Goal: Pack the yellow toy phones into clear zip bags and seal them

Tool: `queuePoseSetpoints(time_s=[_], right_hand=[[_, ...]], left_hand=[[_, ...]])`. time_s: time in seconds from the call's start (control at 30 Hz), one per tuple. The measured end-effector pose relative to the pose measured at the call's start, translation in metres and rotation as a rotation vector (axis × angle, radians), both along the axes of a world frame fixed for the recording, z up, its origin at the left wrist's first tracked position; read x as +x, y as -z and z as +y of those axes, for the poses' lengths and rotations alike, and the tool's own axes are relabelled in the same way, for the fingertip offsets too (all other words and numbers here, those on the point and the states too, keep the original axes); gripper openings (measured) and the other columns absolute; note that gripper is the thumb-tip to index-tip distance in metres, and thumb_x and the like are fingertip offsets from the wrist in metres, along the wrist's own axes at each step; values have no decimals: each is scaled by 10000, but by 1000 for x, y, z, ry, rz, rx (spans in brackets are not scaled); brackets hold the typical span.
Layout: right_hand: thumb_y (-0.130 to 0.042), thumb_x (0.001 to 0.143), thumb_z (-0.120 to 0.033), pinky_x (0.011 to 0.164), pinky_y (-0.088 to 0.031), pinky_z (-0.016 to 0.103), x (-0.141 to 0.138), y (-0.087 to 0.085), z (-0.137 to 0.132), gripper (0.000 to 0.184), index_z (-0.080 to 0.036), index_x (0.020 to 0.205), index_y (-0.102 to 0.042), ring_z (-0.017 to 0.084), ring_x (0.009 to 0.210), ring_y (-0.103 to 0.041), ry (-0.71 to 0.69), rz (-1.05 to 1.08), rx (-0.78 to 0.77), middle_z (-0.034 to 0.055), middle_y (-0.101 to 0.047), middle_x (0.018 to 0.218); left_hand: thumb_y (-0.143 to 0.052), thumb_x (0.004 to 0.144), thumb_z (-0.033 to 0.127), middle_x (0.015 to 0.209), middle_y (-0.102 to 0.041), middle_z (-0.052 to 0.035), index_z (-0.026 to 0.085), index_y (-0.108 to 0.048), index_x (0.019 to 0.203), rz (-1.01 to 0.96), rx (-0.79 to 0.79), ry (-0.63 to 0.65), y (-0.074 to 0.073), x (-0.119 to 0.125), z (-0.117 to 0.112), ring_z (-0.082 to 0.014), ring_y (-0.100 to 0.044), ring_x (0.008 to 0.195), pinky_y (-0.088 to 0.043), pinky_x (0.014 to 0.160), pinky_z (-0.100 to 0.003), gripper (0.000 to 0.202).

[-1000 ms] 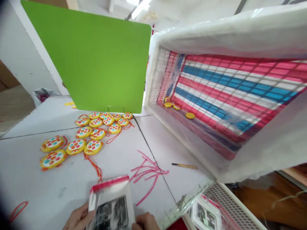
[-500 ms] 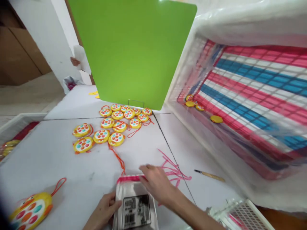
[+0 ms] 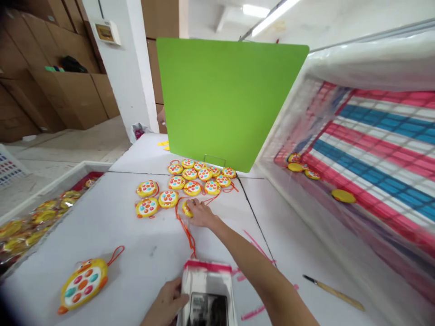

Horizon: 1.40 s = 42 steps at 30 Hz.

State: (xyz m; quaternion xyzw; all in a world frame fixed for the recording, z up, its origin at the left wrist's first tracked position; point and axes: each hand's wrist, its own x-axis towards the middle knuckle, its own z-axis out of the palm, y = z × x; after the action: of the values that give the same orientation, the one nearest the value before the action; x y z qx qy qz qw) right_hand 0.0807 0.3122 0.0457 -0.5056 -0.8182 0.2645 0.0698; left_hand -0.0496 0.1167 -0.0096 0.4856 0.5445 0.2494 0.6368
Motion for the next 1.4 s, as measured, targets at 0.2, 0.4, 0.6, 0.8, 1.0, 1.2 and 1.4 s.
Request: queuePoseSetpoints(time_s=[0.2, 0.4, 0.6, 0.8, 1.0, 1.2, 1.4], right_hand=[[-482, 747, -235, 549, -501, 259, 46, -18, -19, 439, -178, 1175, -408, 167, 736, -599, 225, 304, -340, 74, -599, 944], [-593, 635, -180, 463, -496, 206, 69, -48, -64, 453, -179, 1073, -477, 141, 609, -633, 227, 576, -565, 32, -655, 835], [-678, 575, -158, 355, -384, 147, 87, -53, -83, 319, -121, 870, -562, 104, 439, -565, 301, 670, -607, 10, -640, 605], [-703, 605, -215, 363, -351, 122, 81, -33, -106, 222, -136, 787, -603, 65, 482, -502, 485, 897, -533, -22, -596, 606], [-579, 740, -431, 444, -466, 184, 61, -10, -134, 339, -150, 929, -572, 136, 664, -591, 671, 1151, -590, 60, -638, 834], [-618, 735, -413, 427, -475, 202, 66, -1, -153, 383, -152, 1004, -543, 117, 563, -571, 753, 1303, -665, 61, -639, 849], [-561, 791, -395, 516, -503, 221, 56, 12, -172, 377, -206, 1107, -480, 156, 733, -614, 746, 1295, -578, 49, -619, 984]], left_hand=[[-484, 654, 350, 564, -548, 20, 145, -551, 816, 76, 95, 26, -2, -1, -4, -142, -495, 505, -341, 451, -226, 270], [-434, 718, 341, 616, -585, -7, 134, -529, 850, 281, 143, 93, -7, 0, -7, -172, -555, 562, -370, 470, -236, 263], [-449, 777, 287, 710, -630, -76, 149, -533, 901, 643, 238, 95, -37, -3, -18, -255, -606, 755, -406, 681, -328, 204], [-388, 826, 156, 964, -628, -91, 172, -566, 886, 757, 697, 341, -39, 25, -36, -227, -552, 950, -432, 825, -340, 188], [-439, 800, 90, 1136, -567, -169, 92, -535, 1074, 823, 876, 380, -1, 49, -25, -295, -507, 1051, -422, 871, -469, 290], [-443, 822, 150, 1019, -615, -139, 127, -588, 1018, 581, 744, 238, -1, 40, -19, -274, -549, 956, -431, 856, -462, 245], [-487, 830, 405, 973, -639, -94, 157, -521, 1113, -149, 162, -273, -42, 45, 4, -199, -610, 841, -502, 724, -313, 377]])
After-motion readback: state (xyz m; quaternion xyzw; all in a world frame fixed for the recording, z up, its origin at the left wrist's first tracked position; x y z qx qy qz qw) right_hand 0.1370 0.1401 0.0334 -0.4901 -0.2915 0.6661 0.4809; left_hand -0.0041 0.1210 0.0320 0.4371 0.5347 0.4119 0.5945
